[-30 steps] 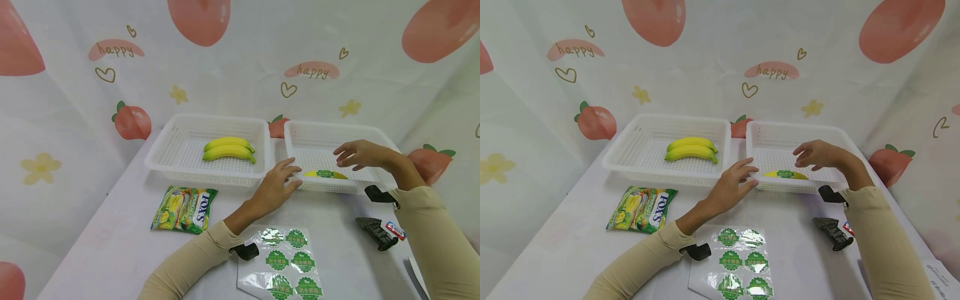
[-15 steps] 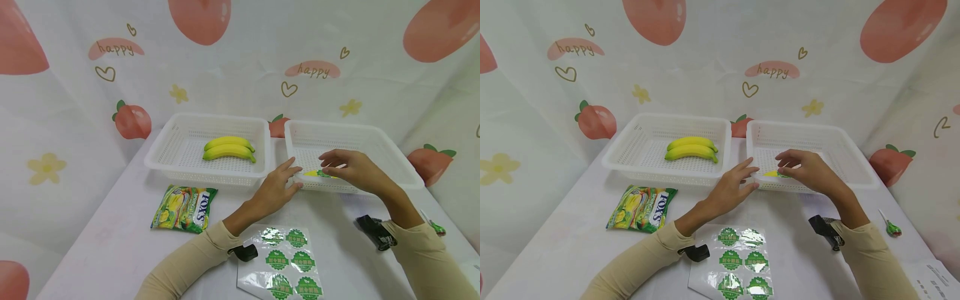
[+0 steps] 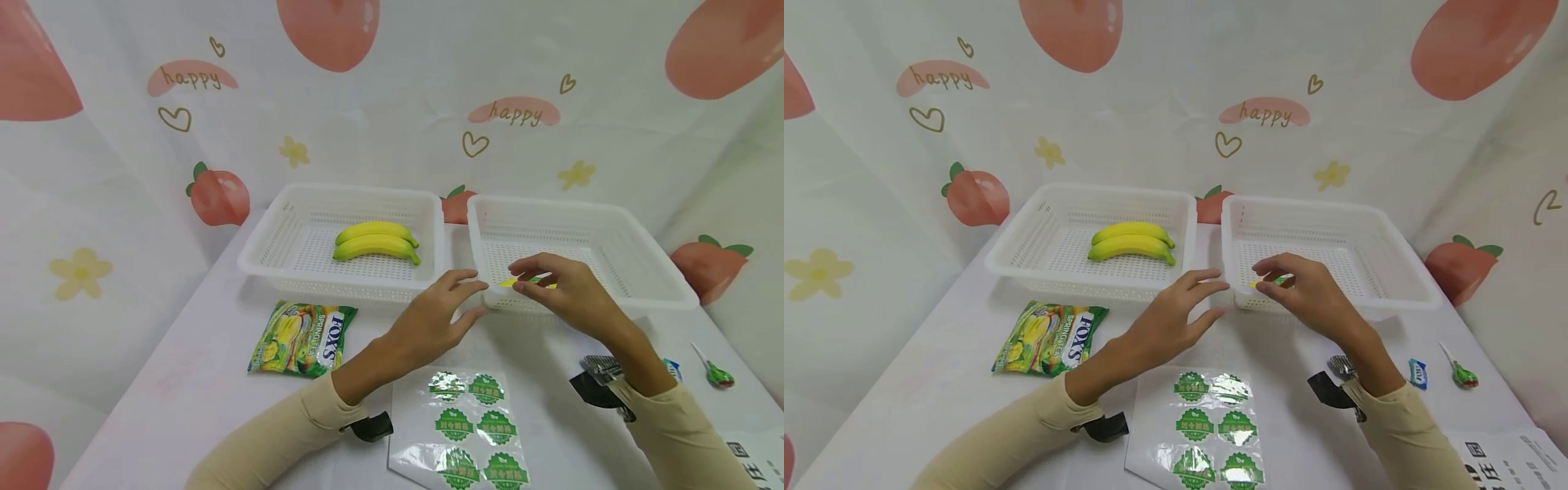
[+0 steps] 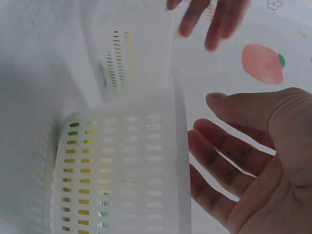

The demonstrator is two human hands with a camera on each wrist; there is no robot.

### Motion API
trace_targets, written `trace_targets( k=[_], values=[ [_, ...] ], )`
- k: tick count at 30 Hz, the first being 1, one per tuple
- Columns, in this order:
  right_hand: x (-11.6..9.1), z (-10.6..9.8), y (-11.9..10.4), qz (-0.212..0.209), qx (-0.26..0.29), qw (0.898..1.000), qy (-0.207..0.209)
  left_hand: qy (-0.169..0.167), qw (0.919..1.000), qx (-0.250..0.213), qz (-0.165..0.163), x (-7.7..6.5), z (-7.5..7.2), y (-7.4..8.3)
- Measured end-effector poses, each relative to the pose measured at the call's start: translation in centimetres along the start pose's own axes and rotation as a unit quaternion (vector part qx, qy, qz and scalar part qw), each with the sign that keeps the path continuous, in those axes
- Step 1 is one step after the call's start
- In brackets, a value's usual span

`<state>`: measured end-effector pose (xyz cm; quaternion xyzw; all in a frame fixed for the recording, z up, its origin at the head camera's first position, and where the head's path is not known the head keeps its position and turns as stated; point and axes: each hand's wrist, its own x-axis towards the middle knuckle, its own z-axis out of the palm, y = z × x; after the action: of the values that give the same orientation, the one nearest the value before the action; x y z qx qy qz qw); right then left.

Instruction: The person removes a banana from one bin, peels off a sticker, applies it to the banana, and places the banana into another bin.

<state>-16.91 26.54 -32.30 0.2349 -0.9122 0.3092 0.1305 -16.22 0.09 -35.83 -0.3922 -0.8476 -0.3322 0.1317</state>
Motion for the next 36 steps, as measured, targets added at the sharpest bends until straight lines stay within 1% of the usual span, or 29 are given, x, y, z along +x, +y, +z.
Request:
trace_targets(
  k=[3, 6, 8, 10, 15, 17, 19, 22, 25, 30, 32, 36],
  values=[
    [-0.1, 0.1, -0.1, -0.002, 0.005, 1.000, 0.001, 0.023, 0.9984, 0.049, 0.018, -1.0, -1.7, -0.4],
    [-0.2, 0.2, -0.1, -0.001, 0.007, 1.000, -0.001, 0.050, 0.9947, 0.089, 0.013, -2.0, -3.4, -1.6],
    [-0.3, 0.2, -0.2, -0.002, 0.010, 1.000, -0.003, 0.068, 0.9922, 0.105, -0.003, -2.8, -4.5, -2.8],
    [-0.3, 0.3, -0.2, -0.005, 0.011, 1.000, -0.002, 0.088, 0.9897, 0.111, -0.022, -3.6, -5.3, -4.1],
    [-0.5, 0.3, -0.2, -0.017, 0.008, 1.000, 0.004, 0.128, 0.9824, 0.122, -0.061, -5.6, -7.0, -6.8],
    [-0.5, 0.4, -0.2, -0.019, 0.006, 1.000, 0.005, 0.137, 0.9788, 0.130, -0.079, -6.4, -7.6, -7.7],
    [-0.5, 0.4, -0.1, -0.020, 0.006, 1.000, 0.002, 0.141, 0.9753, 0.134, -0.104, -7.1, -8.3, -8.4],
    [-0.5, 0.5, -0.1, -0.022, 0.007, 1.000, 0.002, 0.133, 0.9710, 0.139, -0.142, -8.0, -9.1, -9.3],
    [-0.5, 0.7, 0.0, -0.023, 0.011, 1.000, 0.001, 0.123, 0.9688, 0.137, -0.166, -8.7, -9.8, -9.9],
    [-0.7, 0.9, 0.1, -0.022, 0.006, 1.000, -0.001, 0.121, 0.9677, 0.140, -0.171, -9.2, -10.0, -10.5],
    [-0.8, 1.0, 0.1, -0.019, 0.001, 1.000, 0.001, 0.121, 0.9681, 0.139, -0.170, -9.2, -10.0, -10.5],
    [-0.6, 1.0, 0.2, -0.027, -0.001, 1.000, 0.005, 0.118, 0.9679, 0.138, -0.174, -9.1, -10.0, -10.4]
  ],
)
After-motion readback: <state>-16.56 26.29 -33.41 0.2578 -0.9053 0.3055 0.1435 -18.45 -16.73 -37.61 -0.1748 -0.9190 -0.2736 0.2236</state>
